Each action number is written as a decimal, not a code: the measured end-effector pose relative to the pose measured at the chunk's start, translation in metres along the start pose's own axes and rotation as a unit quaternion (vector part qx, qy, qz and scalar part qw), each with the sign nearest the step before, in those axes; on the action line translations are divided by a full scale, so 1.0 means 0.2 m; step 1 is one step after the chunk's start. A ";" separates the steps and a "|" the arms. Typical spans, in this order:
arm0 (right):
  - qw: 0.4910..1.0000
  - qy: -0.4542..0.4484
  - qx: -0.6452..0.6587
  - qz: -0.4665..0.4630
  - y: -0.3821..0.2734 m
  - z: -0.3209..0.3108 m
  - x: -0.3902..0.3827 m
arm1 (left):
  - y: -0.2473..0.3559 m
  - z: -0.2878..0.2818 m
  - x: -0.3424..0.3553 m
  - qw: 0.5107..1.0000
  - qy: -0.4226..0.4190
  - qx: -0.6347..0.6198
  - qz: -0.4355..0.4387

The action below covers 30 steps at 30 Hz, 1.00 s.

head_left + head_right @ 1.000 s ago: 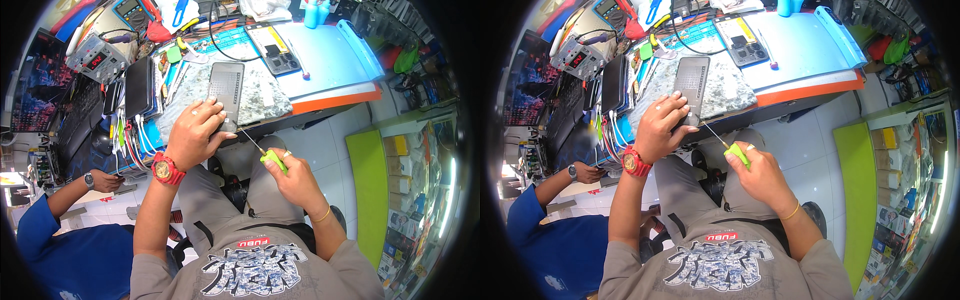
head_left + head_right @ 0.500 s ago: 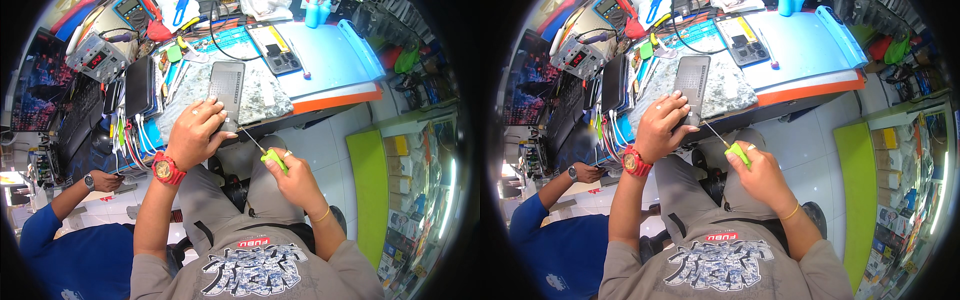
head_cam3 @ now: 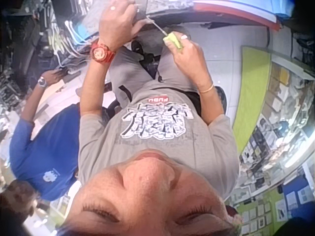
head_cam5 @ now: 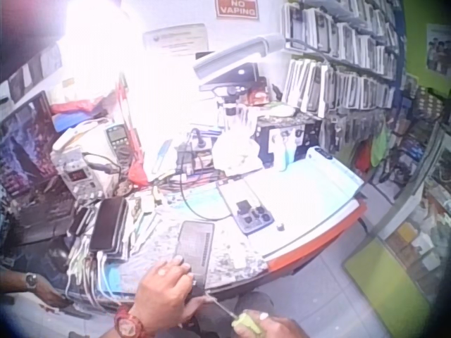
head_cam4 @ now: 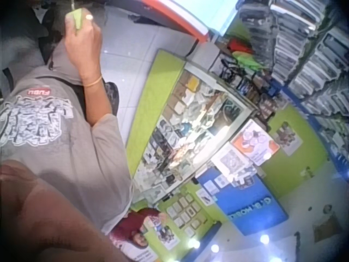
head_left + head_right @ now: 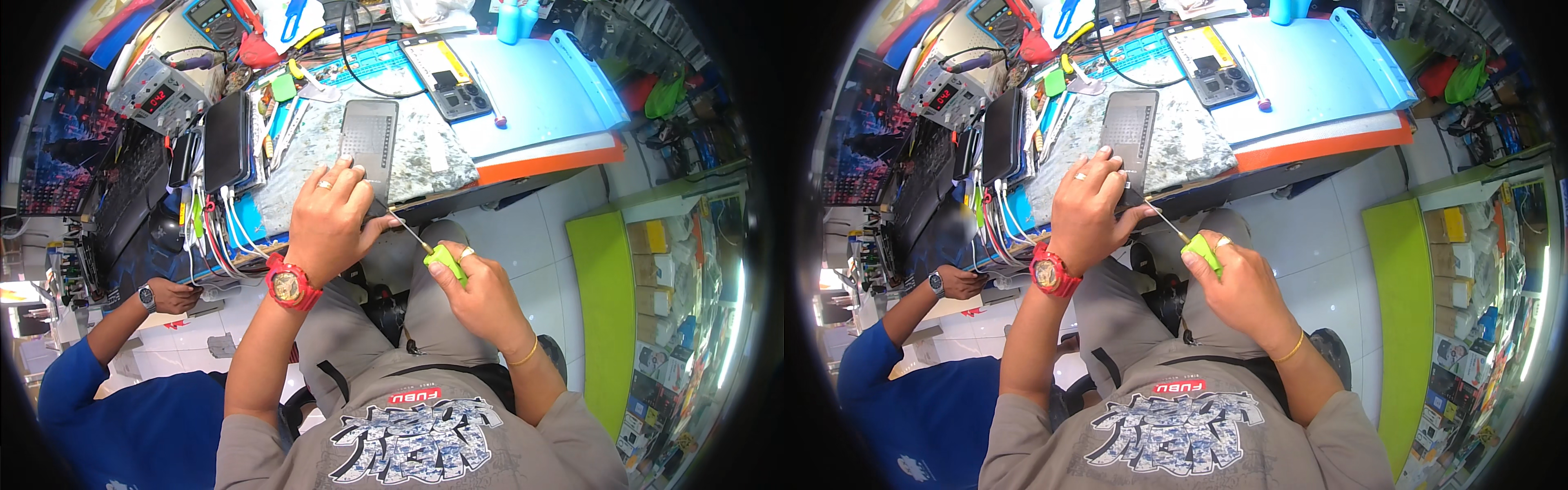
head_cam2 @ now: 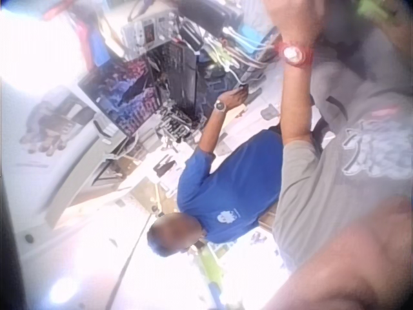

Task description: The person prying the back cover off a mobile phone using a tool and subsequently disconnecting a white cable from an electronic device by hand.

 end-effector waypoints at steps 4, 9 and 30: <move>1.000 0.006 -0.003 -0.016 0.01 0.01 0.00 | -0.03 0.02 -0.02 0.999 0.014 0.002 0.032; 0.999 0.018 0.020 -0.025 0.04 0.01 0.02 | -0.04 0.02 -0.01 0.999 0.021 -0.004 0.039; 1.000 -0.006 0.009 -0.020 0.02 0.00 0.01 | -0.04 0.01 -0.01 0.999 0.033 -0.017 0.033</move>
Point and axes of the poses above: each hand's wrist, its own x-axis towards the middle knuckle, its own z-axis out of the palm, y = z × x, the point moved 5 cm from there along x, towards the middle knuckle, and after that the axes turned 7 degrees about z, right-handed, at the moved point
